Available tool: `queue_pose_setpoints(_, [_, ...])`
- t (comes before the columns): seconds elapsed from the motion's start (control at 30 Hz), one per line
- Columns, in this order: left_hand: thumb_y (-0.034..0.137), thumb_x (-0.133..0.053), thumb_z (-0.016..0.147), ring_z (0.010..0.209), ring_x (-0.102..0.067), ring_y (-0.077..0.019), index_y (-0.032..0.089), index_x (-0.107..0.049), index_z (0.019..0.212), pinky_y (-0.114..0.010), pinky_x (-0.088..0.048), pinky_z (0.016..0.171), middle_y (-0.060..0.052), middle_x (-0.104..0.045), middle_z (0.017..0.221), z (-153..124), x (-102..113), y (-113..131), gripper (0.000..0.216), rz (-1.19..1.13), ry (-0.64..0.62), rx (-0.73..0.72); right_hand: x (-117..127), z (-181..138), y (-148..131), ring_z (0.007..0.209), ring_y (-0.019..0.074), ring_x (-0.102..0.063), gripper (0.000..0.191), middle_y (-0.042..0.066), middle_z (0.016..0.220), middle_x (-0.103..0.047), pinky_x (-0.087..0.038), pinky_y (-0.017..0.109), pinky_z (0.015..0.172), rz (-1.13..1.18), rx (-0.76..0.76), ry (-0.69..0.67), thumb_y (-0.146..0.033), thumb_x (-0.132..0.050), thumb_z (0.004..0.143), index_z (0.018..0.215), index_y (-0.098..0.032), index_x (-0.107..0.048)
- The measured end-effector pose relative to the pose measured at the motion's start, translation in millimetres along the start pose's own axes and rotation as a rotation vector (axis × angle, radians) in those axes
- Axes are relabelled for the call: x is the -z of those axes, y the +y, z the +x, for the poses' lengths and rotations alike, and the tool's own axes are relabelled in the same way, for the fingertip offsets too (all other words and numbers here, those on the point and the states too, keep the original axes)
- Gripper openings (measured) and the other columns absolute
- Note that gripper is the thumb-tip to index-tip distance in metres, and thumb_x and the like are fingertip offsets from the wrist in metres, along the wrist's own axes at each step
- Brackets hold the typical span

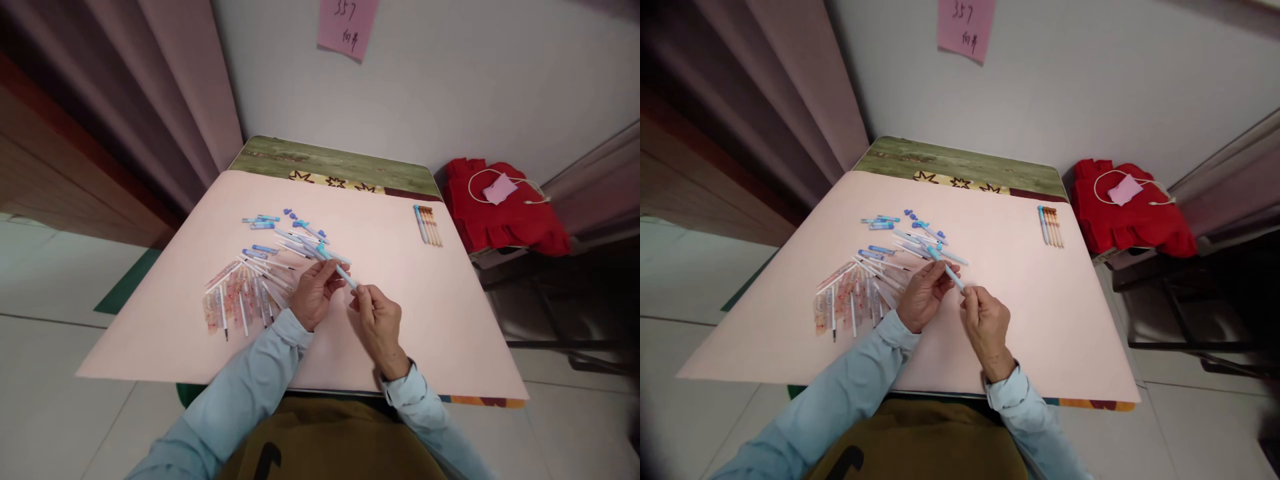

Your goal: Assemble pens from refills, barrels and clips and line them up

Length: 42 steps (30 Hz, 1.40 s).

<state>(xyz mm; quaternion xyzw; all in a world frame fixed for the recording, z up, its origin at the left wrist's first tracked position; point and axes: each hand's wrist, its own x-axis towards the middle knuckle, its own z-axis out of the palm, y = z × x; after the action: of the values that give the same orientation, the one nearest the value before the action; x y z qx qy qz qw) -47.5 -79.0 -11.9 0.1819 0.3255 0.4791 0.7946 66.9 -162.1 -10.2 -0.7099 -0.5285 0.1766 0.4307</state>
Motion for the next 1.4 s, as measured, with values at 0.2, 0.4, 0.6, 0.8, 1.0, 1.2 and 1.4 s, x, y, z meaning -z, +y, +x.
queue_pose_setpoints(0.2, [0.031, -0.083, 0.069, 0.070, -0.066, -0.0109, 0.012, -0.071, 0.082, -0.018, -0.050, 0.059, -0.006, -0.074, 0.082, 1, 1, -2, 0.027, 0.087, -0.013, -0.046, -3, 0, 0, 0.065, 0.0137, -0.061, 0.031, 0.000, 0.076, -0.068, -0.046, 0.024, 0.064, -0.022, 0.027, 0.106, -0.049, -0.064, 0.086, 0.095, -0.020, -0.068])
queue_pose_setpoints(0.4, [0.035, -0.082, 0.070, 0.072, -0.067, -0.0130, 0.013, -0.070, 0.082, -0.022, -0.050, 0.064, -0.007, -0.075, 0.085, -2, 1, -1, 0.028, 0.101, -0.069, -0.023, -1, 1, -3, 0.053, 0.0126, -0.055, 0.043, 0.000, 0.059, -0.061, -0.043, 0.024, 0.057, 0.266, -0.135, -0.113, -0.053, -0.048, 0.095, 0.074, -0.019, -0.065])
queue_pose_setpoints(0.6, [0.036, -0.084, 0.067, 0.064, -0.064, -0.0116, 0.013, -0.069, 0.077, -0.023, -0.049, 0.062, -0.005, -0.073, 0.077, -3, 3, -4, 0.030, 0.036, -0.069, -0.001, 3, 8, -5, 0.056, 0.0136, -0.054, 0.043, 0.000, 0.061, -0.060, -0.043, 0.025, 0.055, 0.524, -0.226, -0.288, -0.058, -0.057, 0.088, 0.080, -0.017, -0.065])
queue_pose_setpoints(0.8, [0.034, -0.086, 0.064, 0.066, -0.065, -0.0123, 0.012, -0.070, 0.078, -0.025, -0.051, 0.066, -0.006, -0.073, 0.079, -7, 1, -11, 0.031, 0.030, -0.019, -0.034, 6, 5, -5, 0.053, 0.0134, -0.054, 0.035, 0.000, 0.068, -0.068, -0.039, 0.025, 0.054, -0.019, 0.034, -0.007, -0.054, -0.060, 0.088, 0.085, -0.020, -0.068])
queue_pose_setpoints(1.0, [0.035, -0.086, 0.064, 0.069, -0.066, -0.0140, 0.012, -0.071, 0.076, -0.027, -0.053, 0.070, -0.006, -0.072, 0.079, -18, -11, -9, 0.030, -0.005, -0.006, -0.015, 12, 7, -6, 0.062, 0.0171, -0.060, 0.029, 0.002, 0.070, -0.071, -0.038, 0.028, 0.063, -0.398, 0.415, 0.207, -0.042, -0.052, 0.096, 0.086, -0.023, -0.071])
queue_pose_setpoints(1.2, [0.035, -0.083, 0.069, 0.070, -0.063, -0.0128, 0.011, -0.074, 0.073, -0.027, -0.051, 0.076, -0.007, -0.072, 0.076, -21, -18, -6, 0.026, 0.144, -0.071, -0.132, 23, 0, -12, 0.057, 0.0159, -0.062, 0.033, 0.002, 0.070, -0.072, -0.038, 0.026, 0.058, -0.336, 0.277, 0.148, -0.050, -0.054, 0.094, 0.092, -0.024, -0.075])
queue_pose_setpoints(1.4, [0.038, -0.077, 0.075, 0.069, -0.061, -0.0134, 0.012, -0.073, 0.072, -0.028, -0.050, 0.074, -0.007, -0.071, 0.075, -36, -19, -6, 0.026, 0.217, -0.151, -0.118, 33, -11, -20, 0.055, 0.0152, -0.059, 0.041, 0.001, 0.059, -0.065, -0.045, 0.025, 0.057, 0.337, -0.122, -0.179, -0.057, -0.059, 0.087, 0.085, -0.019, -0.074])
